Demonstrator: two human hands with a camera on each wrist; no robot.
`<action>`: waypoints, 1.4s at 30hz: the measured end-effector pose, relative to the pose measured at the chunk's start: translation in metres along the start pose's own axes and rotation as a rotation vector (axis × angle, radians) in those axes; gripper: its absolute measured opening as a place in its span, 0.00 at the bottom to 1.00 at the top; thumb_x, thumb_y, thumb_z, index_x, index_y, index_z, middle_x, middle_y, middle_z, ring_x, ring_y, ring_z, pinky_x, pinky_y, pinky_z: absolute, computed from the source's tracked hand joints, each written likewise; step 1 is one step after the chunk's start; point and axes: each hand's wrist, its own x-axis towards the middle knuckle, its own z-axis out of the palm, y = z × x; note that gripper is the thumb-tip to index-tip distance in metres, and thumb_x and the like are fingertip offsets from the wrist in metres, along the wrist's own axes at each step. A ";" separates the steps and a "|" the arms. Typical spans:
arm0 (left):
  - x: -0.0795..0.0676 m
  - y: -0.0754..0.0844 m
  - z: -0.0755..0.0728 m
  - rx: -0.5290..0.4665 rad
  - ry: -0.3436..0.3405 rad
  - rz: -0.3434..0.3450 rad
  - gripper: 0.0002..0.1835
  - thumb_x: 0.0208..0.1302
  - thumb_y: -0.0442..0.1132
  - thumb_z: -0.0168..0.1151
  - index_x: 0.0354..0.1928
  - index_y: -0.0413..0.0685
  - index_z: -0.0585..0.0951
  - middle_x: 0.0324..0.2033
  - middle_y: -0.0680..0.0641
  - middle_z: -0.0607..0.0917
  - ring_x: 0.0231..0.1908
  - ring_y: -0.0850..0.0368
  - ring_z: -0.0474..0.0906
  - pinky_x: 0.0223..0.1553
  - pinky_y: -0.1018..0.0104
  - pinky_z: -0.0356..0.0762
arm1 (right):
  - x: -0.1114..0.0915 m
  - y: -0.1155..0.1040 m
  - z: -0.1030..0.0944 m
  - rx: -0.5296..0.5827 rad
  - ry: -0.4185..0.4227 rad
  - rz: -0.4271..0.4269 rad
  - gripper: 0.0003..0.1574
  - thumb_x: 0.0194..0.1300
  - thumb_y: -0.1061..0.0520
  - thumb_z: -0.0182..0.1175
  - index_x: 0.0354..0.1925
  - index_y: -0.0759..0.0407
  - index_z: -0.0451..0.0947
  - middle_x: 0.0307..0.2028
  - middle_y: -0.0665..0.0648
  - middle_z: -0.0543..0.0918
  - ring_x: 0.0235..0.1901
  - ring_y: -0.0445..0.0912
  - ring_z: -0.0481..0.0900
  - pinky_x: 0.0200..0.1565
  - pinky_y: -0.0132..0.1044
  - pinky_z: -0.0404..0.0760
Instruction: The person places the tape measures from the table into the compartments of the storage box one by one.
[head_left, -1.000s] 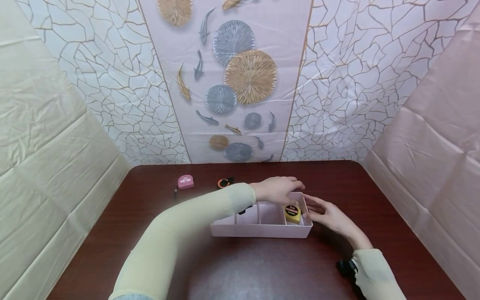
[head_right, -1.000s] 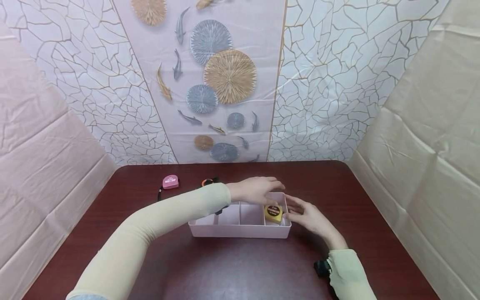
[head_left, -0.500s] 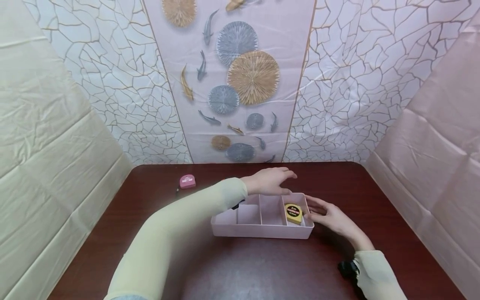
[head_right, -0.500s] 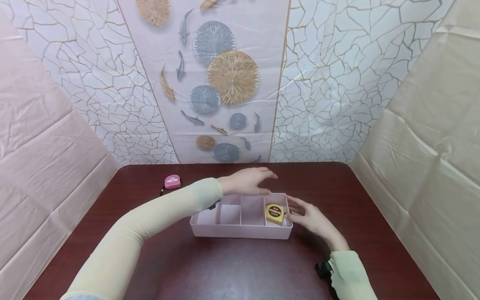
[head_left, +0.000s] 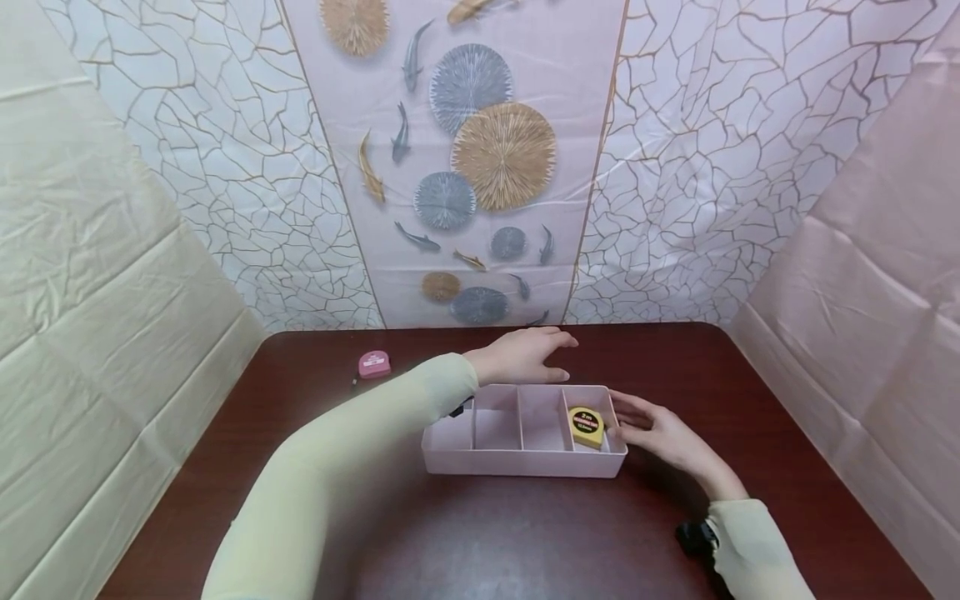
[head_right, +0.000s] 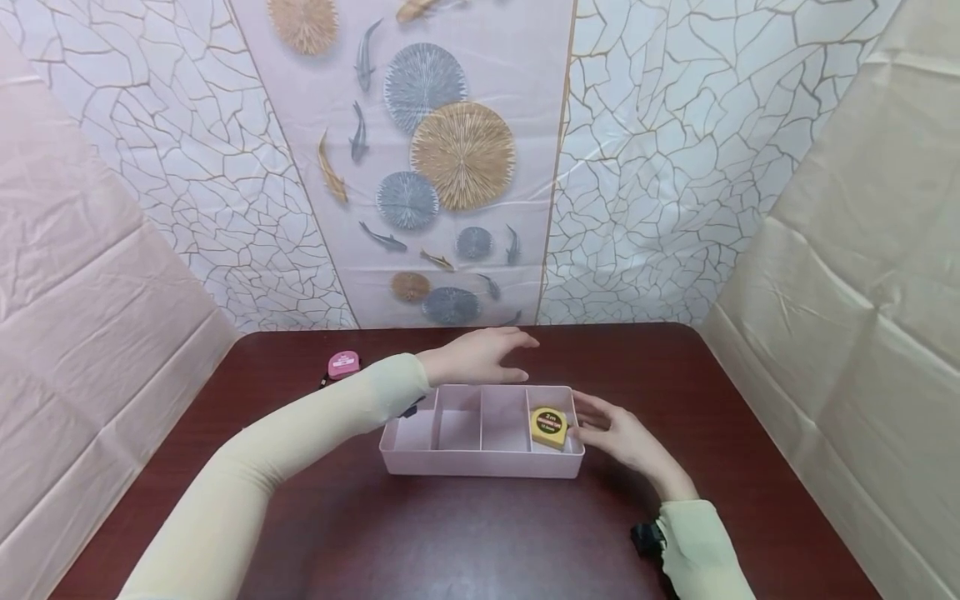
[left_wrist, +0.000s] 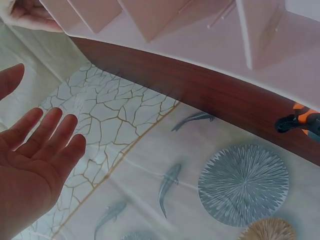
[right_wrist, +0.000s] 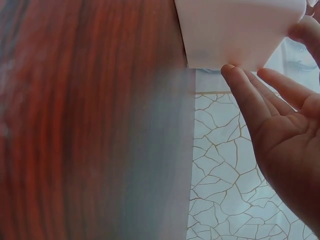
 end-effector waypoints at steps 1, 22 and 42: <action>-0.001 -0.001 0.000 -0.005 0.004 -0.004 0.30 0.70 0.52 0.62 0.71 0.53 0.71 0.65 0.50 0.75 0.62 0.57 0.73 0.60 0.61 0.73 | 0.000 0.000 0.000 0.000 -0.003 0.000 0.41 0.69 0.56 0.64 0.74 0.66 0.61 0.67 0.72 0.70 0.63 0.67 0.73 0.51 0.28 0.76; -0.016 -0.022 0.001 -0.055 0.042 -0.047 0.28 0.70 0.50 0.63 0.69 0.51 0.73 0.63 0.51 0.77 0.61 0.56 0.75 0.61 0.62 0.72 | 0.002 0.001 0.001 0.001 0.003 0.017 0.43 0.69 0.55 0.65 0.75 0.65 0.61 0.67 0.72 0.70 0.63 0.67 0.73 0.52 0.30 0.77; -0.046 -0.047 -0.017 -0.098 0.126 -0.102 0.29 0.69 0.50 0.64 0.68 0.48 0.73 0.64 0.49 0.77 0.64 0.54 0.72 0.64 0.60 0.69 | 0.004 0.003 0.001 -0.028 0.012 0.017 0.42 0.69 0.56 0.65 0.74 0.64 0.61 0.65 0.72 0.72 0.62 0.66 0.74 0.50 0.26 0.75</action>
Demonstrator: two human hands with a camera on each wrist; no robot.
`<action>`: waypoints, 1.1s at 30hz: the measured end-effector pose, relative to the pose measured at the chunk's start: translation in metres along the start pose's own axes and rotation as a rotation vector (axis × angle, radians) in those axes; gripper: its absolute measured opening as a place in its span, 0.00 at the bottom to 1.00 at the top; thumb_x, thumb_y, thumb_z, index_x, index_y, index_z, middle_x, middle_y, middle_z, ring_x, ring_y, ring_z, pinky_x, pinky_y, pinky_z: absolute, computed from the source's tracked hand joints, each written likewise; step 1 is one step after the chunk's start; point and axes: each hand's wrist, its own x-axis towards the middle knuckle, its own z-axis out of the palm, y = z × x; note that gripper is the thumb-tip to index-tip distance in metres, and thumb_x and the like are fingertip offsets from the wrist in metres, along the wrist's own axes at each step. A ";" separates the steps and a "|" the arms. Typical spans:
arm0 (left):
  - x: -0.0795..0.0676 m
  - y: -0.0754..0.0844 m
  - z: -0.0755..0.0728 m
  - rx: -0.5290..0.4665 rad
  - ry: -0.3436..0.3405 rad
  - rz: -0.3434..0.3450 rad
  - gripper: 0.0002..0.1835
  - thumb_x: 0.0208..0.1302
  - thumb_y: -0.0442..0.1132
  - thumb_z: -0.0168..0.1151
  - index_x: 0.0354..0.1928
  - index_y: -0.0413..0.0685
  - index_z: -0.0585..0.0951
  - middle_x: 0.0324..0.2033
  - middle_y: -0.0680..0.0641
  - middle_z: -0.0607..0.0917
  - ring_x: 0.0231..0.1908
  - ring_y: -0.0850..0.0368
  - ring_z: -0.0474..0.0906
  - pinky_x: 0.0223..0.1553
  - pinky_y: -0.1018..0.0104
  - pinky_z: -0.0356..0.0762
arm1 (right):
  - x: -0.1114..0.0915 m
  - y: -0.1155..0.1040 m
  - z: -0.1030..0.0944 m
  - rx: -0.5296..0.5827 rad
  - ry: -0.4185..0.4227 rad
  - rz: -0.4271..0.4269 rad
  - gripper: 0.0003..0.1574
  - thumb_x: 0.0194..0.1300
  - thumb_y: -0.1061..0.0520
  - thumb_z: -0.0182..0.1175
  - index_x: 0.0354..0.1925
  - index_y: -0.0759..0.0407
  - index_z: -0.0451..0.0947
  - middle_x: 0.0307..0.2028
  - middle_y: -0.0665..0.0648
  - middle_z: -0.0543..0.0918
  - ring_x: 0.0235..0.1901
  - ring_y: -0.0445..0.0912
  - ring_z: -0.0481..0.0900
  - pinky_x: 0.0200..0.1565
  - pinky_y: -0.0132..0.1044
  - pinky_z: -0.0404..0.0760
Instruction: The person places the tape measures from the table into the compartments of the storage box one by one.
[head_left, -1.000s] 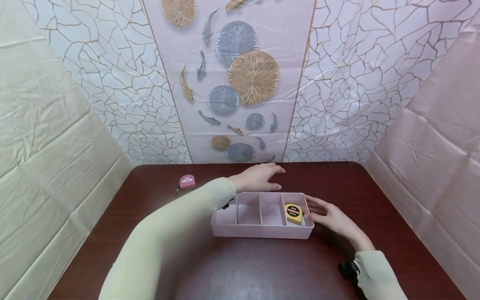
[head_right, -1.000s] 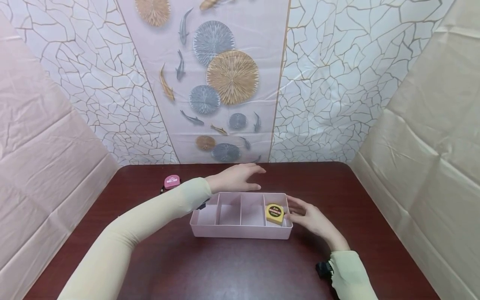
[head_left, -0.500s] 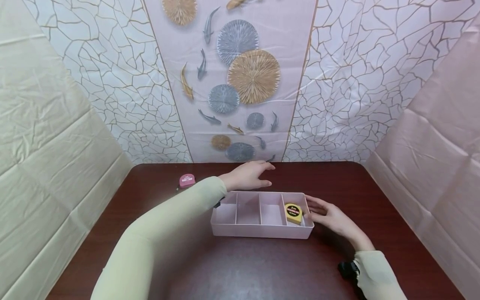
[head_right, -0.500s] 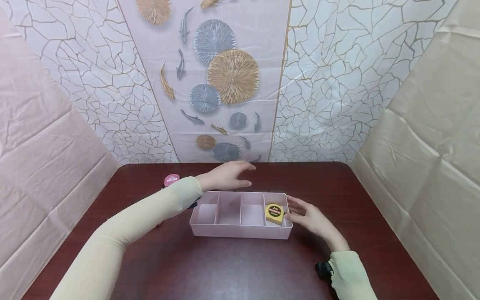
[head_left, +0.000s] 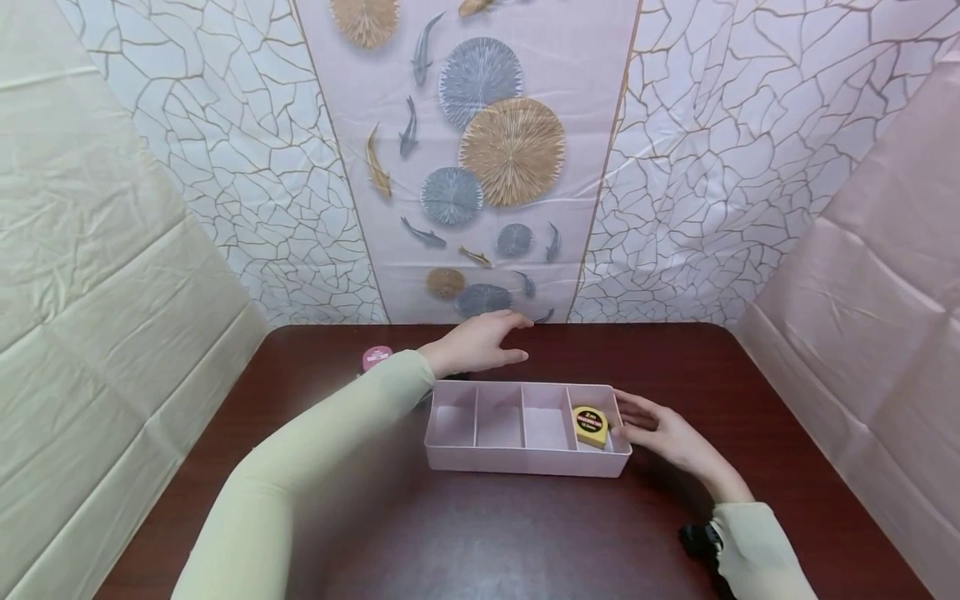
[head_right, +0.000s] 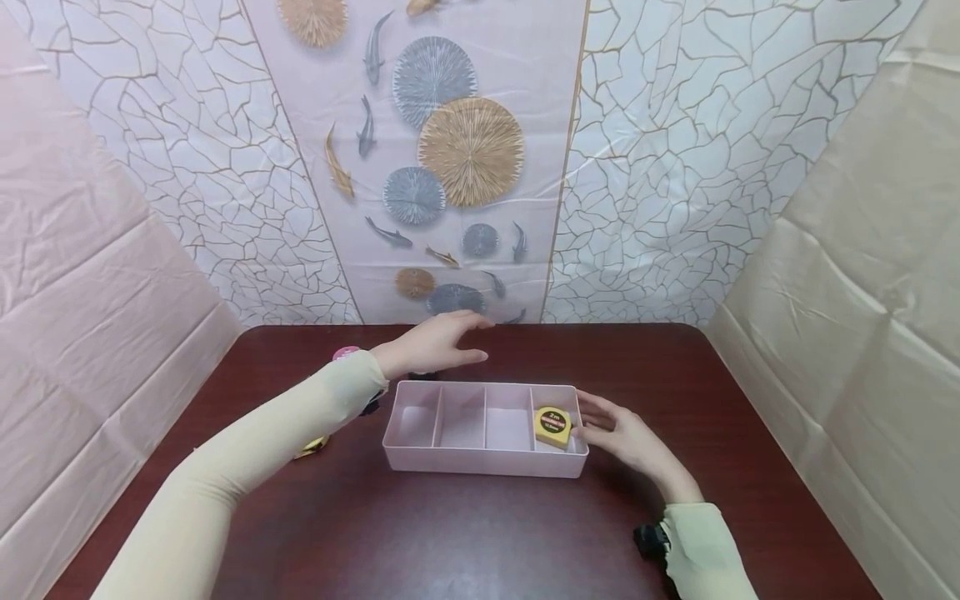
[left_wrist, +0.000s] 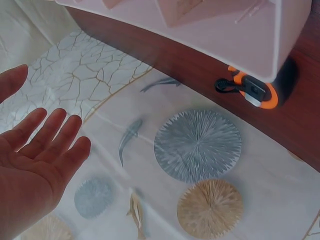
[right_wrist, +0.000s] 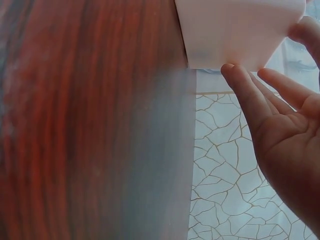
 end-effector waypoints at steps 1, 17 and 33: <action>-0.001 -0.001 -0.002 -0.002 0.009 0.000 0.29 0.69 0.50 0.65 0.68 0.48 0.73 0.63 0.49 0.77 0.64 0.54 0.72 0.64 0.60 0.69 | 0.000 0.000 0.000 -0.001 0.003 0.005 0.42 0.69 0.56 0.65 0.75 0.63 0.62 0.65 0.72 0.73 0.62 0.66 0.74 0.50 0.26 0.75; -0.025 -0.027 -0.019 -0.013 0.078 -0.065 0.30 0.69 0.49 0.64 0.69 0.43 0.73 0.63 0.44 0.77 0.65 0.50 0.72 0.65 0.57 0.68 | 0.001 -0.001 0.000 0.002 -0.001 -0.006 0.41 0.69 0.56 0.65 0.74 0.64 0.62 0.65 0.72 0.72 0.62 0.66 0.74 0.50 0.26 0.75; -0.057 -0.050 -0.033 -0.054 0.165 -0.138 0.31 0.68 0.48 0.65 0.68 0.41 0.73 0.63 0.41 0.77 0.62 0.46 0.74 0.64 0.52 0.69 | -0.002 -0.003 0.001 -0.007 0.004 0.010 0.42 0.69 0.55 0.65 0.74 0.64 0.62 0.67 0.71 0.71 0.62 0.66 0.74 0.50 0.26 0.75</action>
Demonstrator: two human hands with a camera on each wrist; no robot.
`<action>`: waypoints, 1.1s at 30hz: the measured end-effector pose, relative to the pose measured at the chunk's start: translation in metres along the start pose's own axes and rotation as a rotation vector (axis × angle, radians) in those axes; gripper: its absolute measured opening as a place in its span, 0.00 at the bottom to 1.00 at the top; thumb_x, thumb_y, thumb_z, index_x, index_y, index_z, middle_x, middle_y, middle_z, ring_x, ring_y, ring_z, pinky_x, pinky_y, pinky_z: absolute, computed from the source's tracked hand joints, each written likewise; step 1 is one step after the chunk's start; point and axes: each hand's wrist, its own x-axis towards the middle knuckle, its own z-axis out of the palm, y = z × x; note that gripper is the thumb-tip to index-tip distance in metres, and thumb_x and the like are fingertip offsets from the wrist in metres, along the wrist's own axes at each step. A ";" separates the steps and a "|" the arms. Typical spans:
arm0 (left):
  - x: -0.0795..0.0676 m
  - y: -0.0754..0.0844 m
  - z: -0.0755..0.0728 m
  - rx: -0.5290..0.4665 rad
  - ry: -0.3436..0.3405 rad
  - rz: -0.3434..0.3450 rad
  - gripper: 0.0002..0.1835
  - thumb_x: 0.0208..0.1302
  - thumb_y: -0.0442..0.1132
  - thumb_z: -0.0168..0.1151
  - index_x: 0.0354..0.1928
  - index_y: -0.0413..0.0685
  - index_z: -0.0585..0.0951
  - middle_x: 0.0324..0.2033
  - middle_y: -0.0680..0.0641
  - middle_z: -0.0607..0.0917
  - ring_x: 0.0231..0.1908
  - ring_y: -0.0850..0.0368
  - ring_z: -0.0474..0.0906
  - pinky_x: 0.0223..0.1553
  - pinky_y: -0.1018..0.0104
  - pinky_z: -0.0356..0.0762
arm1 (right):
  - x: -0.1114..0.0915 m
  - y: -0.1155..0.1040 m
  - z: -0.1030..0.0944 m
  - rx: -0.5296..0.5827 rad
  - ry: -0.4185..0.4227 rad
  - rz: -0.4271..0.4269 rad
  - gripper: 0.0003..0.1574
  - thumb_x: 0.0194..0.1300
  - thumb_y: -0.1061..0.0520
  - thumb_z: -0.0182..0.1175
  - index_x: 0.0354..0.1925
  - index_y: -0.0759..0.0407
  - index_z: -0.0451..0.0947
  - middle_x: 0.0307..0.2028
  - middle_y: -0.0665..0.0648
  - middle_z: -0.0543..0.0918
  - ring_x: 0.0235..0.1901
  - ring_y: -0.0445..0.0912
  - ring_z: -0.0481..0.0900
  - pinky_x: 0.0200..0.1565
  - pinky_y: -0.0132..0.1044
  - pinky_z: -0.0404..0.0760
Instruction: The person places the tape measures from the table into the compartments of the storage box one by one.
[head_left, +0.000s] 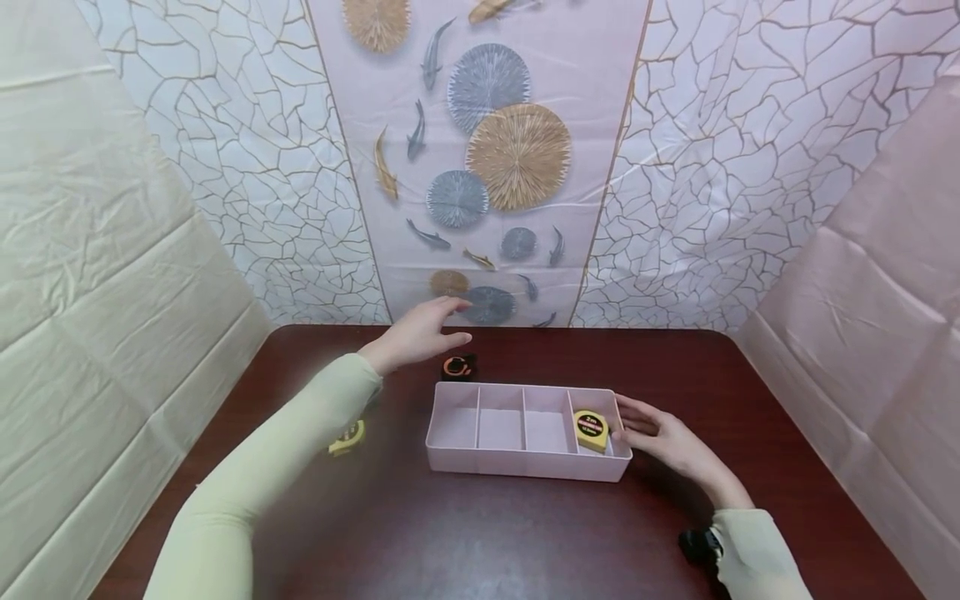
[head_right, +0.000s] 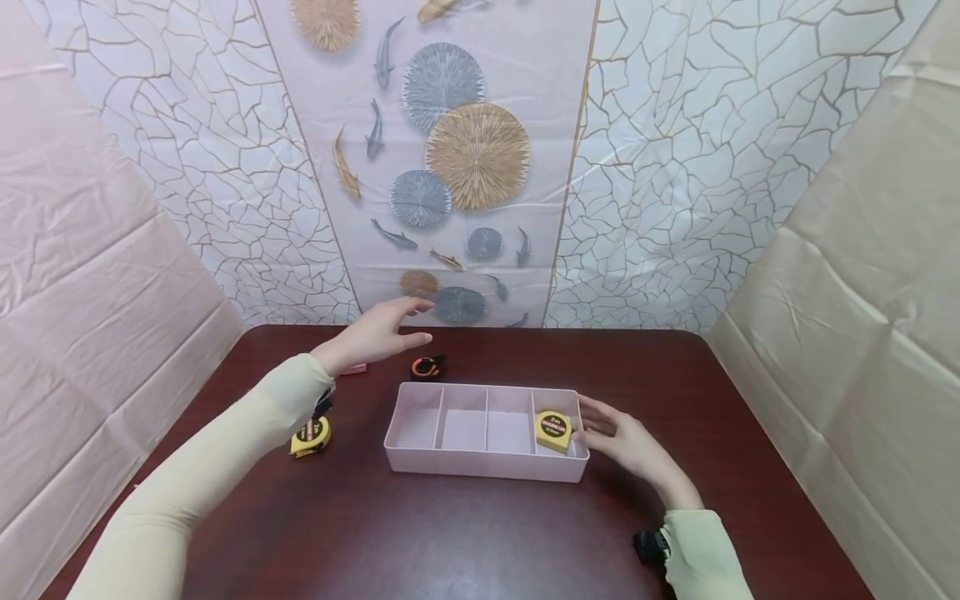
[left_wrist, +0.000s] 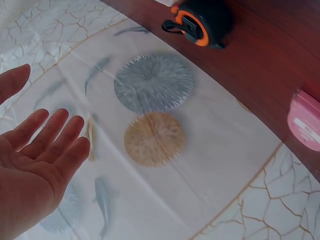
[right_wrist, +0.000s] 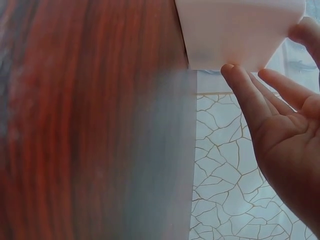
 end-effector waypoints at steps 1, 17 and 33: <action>-0.001 -0.001 -0.002 0.000 0.007 -0.004 0.31 0.68 0.48 0.66 0.68 0.41 0.73 0.63 0.41 0.77 0.62 0.46 0.74 0.64 0.52 0.69 | 0.000 0.000 0.000 0.000 0.000 0.000 0.42 0.69 0.55 0.65 0.74 0.63 0.62 0.67 0.71 0.71 0.62 0.65 0.74 0.50 0.26 0.75; -0.028 -0.019 -0.017 -0.060 0.075 -0.066 0.31 0.67 0.45 0.67 0.68 0.39 0.72 0.63 0.38 0.77 0.61 0.39 0.75 0.62 0.47 0.71 | 0.000 0.001 0.003 0.050 -0.004 0.005 0.42 0.69 0.56 0.65 0.75 0.64 0.61 0.68 0.71 0.69 0.63 0.67 0.72 0.50 0.26 0.75; -0.049 -0.038 -0.019 -0.112 0.103 -0.138 0.32 0.67 0.45 0.67 0.68 0.39 0.72 0.64 0.38 0.77 0.62 0.39 0.73 0.63 0.45 0.69 | -0.001 -0.001 0.003 0.017 0.012 -0.017 0.41 0.69 0.56 0.65 0.74 0.67 0.61 0.67 0.72 0.71 0.61 0.67 0.74 0.51 0.27 0.76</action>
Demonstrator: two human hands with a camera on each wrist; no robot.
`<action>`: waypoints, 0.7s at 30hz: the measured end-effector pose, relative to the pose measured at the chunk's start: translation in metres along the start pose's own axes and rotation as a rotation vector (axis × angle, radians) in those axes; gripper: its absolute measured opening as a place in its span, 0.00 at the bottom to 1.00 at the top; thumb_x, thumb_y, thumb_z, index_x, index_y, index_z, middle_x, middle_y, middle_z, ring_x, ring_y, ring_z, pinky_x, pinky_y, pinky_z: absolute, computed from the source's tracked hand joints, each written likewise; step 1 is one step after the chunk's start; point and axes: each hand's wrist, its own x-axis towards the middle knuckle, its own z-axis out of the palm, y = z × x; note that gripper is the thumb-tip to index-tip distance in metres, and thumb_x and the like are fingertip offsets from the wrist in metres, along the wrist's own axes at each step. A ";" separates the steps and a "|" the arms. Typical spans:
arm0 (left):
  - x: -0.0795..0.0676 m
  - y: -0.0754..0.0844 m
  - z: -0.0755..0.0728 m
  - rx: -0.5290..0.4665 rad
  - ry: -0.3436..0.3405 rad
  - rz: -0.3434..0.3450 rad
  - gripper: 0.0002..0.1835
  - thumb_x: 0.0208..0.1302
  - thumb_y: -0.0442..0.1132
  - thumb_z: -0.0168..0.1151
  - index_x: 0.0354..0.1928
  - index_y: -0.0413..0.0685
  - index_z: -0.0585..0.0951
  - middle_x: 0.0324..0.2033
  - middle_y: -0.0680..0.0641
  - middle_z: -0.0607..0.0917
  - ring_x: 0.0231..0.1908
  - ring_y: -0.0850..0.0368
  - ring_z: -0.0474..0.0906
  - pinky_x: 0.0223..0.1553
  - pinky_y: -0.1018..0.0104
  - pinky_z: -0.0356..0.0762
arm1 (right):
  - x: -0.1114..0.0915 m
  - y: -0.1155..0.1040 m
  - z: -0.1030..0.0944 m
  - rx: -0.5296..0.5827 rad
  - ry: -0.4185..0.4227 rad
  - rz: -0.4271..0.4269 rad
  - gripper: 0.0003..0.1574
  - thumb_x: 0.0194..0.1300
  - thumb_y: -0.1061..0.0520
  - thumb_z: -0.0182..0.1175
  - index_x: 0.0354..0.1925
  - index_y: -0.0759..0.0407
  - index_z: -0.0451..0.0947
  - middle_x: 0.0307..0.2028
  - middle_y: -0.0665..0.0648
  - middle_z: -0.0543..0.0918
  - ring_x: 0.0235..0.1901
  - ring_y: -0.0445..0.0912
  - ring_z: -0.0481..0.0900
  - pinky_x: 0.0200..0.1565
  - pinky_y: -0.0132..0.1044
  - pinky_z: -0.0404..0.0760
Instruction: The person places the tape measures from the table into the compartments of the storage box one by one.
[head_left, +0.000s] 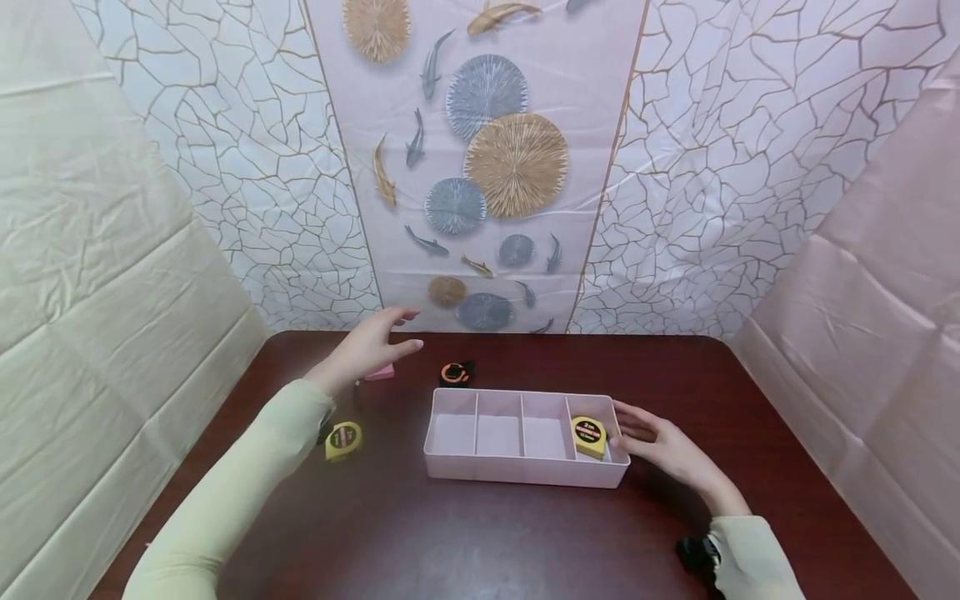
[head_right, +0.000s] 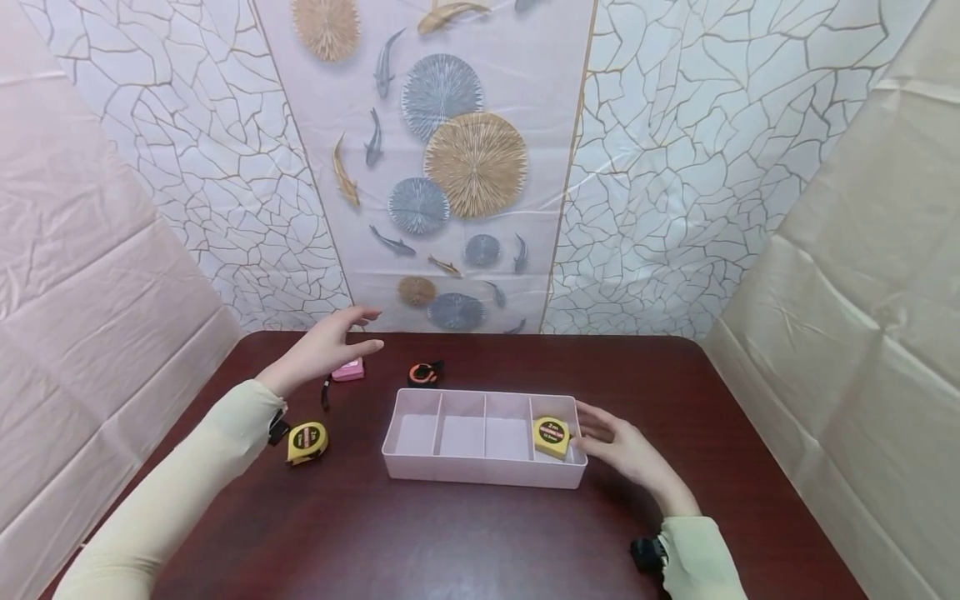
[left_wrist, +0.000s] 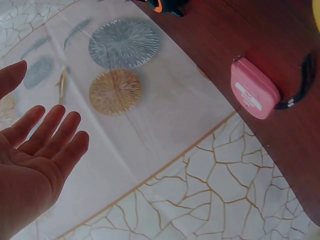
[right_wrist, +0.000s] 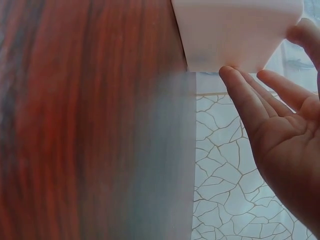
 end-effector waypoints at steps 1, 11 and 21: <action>-0.002 -0.002 -0.001 -0.003 -0.001 -0.009 0.32 0.67 0.46 0.67 0.69 0.40 0.72 0.64 0.39 0.76 0.63 0.40 0.73 0.64 0.45 0.69 | 0.000 0.000 0.000 -0.001 -0.003 0.000 0.42 0.69 0.56 0.65 0.74 0.67 0.61 0.67 0.73 0.70 0.61 0.67 0.74 0.51 0.27 0.76; -0.020 -0.024 -0.004 -0.040 0.010 -0.035 0.32 0.67 0.44 0.67 0.70 0.41 0.71 0.63 0.38 0.77 0.63 0.39 0.72 0.64 0.44 0.68 | 0.003 0.001 0.001 0.029 -0.012 0.001 0.42 0.69 0.57 0.65 0.74 0.66 0.60 0.68 0.72 0.69 0.63 0.67 0.72 0.51 0.25 0.75; -0.035 -0.035 0.002 -0.253 -0.015 -0.095 0.30 0.70 0.37 0.63 0.70 0.37 0.68 0.63 0.36 0.75 0.54 0.45 0.82 0.56 0.51 0.78 | 0.001 0.002 0.000 0.016 -0.003 0.007 0.41 0.70 0.56 0.65 0.74 0.66 0.61 0.67 0.72 0.70 0.62 0.67 0.73 0.50 0.26 0.75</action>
